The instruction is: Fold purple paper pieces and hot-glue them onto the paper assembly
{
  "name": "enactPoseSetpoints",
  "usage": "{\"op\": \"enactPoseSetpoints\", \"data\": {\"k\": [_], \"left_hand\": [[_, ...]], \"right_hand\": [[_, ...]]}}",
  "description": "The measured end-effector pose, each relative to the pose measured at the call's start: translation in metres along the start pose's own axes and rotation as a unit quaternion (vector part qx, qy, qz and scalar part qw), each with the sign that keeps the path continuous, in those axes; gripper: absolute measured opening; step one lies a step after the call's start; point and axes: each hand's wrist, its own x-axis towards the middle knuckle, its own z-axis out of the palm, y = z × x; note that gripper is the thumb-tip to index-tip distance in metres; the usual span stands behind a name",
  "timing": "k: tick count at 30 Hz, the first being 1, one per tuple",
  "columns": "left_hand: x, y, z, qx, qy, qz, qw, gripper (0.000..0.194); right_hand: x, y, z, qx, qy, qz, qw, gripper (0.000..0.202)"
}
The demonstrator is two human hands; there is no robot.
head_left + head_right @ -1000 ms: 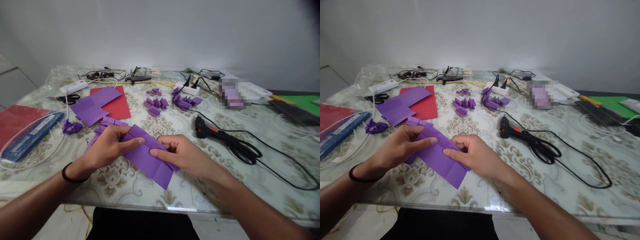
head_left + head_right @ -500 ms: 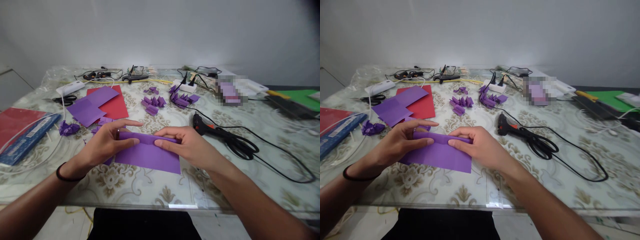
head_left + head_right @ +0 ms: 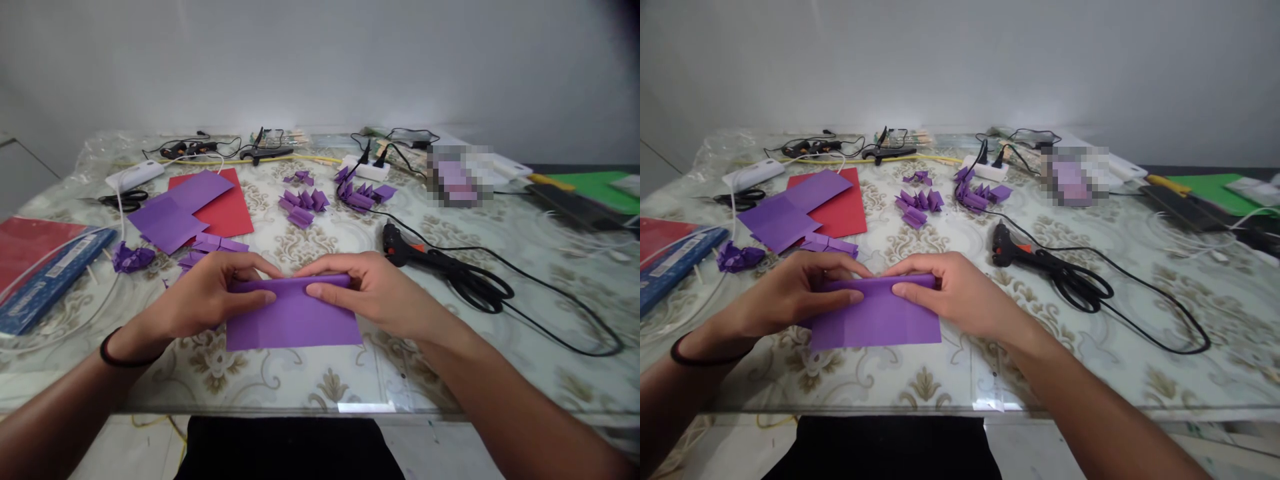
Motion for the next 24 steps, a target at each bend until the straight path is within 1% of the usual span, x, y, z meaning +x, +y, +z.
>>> {"op": "enactPoseSetpoints", "data": {"k": [2, 4, 6, 8, 10, 12, 14, 18, 24], "left_hand": [[0.001, 0.0, 0.002, 0.034, -0.032, -0.009, 0.999, 0.018], [0.002, 0.0, 0.003, 0.058, -0.047, -0.014, 0.997, 0.023], [0.003, 0.0, 0.001, 0.068, -0.05, -0.021, 0.996, 0.029], [0.003, 0.0, -0.002, 0.05, -0.057, -0.032, 0.997, 0.032], [0.003, 0.001, -0.003, 0.023, -0.081, -0.051, 0.995, 0.033], [0.003, 0.001, -0.002, 0.007, -0.114, -0.065, 0.991, 0.033], [0.003, 0.002, 0.002, 0.014, -0.137, -0.068, 0.988, 0.032], [0.001, 0.004, 0.008, 0.025, -0.146, -0.062, 0.987, 0.034], [0.002, 0.004, 0.005, -0.009, -0.151, -0.065, 0.986, 0.037]], "right_hand": [[0.0, 0.0, 0.002, -0.018, -0.02, -0.003, 1.0, 0.022], [0.001, 0.0, 0.003, -0.028, -0.028, -0.008, 0.999, 0.021], [0.001, 0.0, 0.001, -0.016, -0.019, -0.009, 1.0, 0.022], [0.0, 0.001, -0.002, 0.007, -0.001, -0.004, 1.0, 0.025], [-0.001, 0.001, -0.004, 0.019, 0.011, 0.001, 1.0, 0.026], [-0.002, 0.001, -0.004, 0.018, 0.007, 0.006, 1.0, 0.023], [-0.002, 0.002, -0.002, 0.015, -0.01, 0.01, 1.0, 0.022], [-0.001, 0.005, 0.002, 0.005, -0.033, 0.021, 0.999, 0.024], [-0.002, 0.007, 0.0, 0.01, -0.014, -0.003, 1.0, 0.024]]}}
